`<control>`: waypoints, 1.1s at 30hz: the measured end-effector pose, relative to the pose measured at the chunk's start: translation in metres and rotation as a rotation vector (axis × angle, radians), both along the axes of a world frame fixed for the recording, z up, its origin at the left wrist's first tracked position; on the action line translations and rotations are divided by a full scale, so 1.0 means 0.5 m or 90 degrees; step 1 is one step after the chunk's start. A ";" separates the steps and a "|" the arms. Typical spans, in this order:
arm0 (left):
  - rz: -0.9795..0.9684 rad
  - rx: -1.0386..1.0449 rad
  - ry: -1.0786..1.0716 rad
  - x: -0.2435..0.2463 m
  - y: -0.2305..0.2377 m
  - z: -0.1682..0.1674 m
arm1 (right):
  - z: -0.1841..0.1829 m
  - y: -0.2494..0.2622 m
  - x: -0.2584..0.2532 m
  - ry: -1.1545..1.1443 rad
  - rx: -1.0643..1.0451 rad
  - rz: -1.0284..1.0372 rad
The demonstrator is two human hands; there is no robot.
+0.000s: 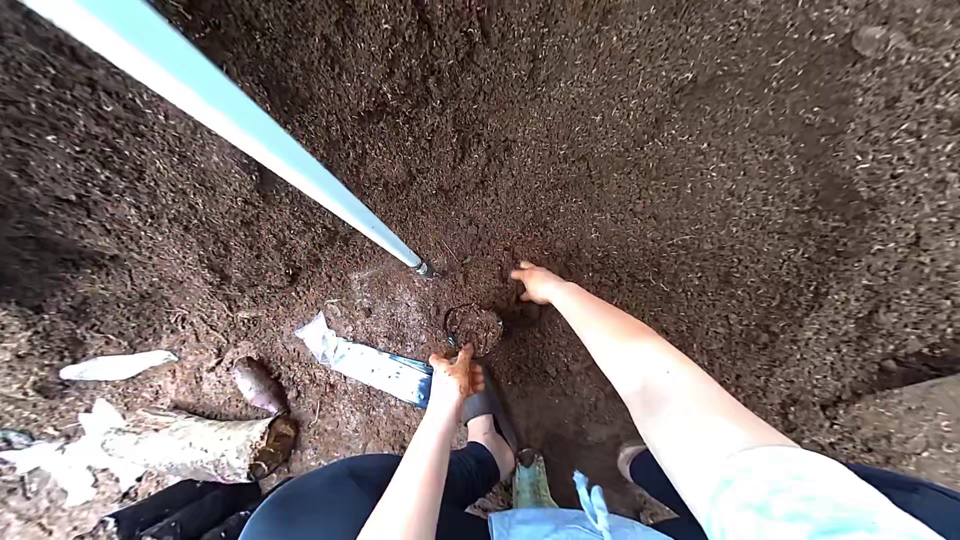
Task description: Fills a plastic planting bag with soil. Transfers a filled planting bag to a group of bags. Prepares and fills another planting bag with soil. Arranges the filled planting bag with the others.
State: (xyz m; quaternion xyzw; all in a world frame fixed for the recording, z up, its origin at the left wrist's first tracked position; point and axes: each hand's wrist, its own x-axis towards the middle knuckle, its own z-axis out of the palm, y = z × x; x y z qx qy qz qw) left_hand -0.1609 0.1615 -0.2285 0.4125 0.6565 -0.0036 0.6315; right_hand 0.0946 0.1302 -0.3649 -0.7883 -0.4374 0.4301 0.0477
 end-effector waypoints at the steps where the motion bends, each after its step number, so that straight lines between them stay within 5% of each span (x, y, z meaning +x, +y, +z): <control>1: -0.028 0.033 -0.002 -0.002 -0.001 -0.001 | 0.011 -0.011 -0.001 0.016 -0.018 -0.005; 5: -0.412 0.363 0.177 -0.023 -0.008 0.046 | 0.089 -0.033 0.004 0.072 -0.041 -0.058; 7: -0.571 0.566 0.140 -0.032 -0.009 0.025 | 0.125 -0.046 -0.004 0.129 0.002 -0.118; 10: -0.713 0.624 0.163 -0.017 -0.005 -0.001 | 0.191 -0.060 -0.027 0.202 0.050 -0.177; 18: -0.711 0.608 0.035 -0.032 -0.007 -0.029 | 0.318 -0.095 -0.102 0.295 0.093 -0.277; 22: -0.490 0.548 -0.121 -0.049 -0.014 -0.027 | 0.336 -0.073 -0.141 0.286 0.129 -0.319; 26: -0.264 0.450 -0.009 -0.063 0.016 -0.025 | 0.335 -0.038 -0.186 0.273 0.183 -0.270; 29: -0.284 0.253 0.049 -0.063 0.032 -0.014 | 0.335 -0.016 -0.213 0.215 0.189 -0.191; 33: -0.362 0.184 0.101 -0.052 0.030 -0.005 | 0.366 0.000 -0.216 0.103 0.196 -0.114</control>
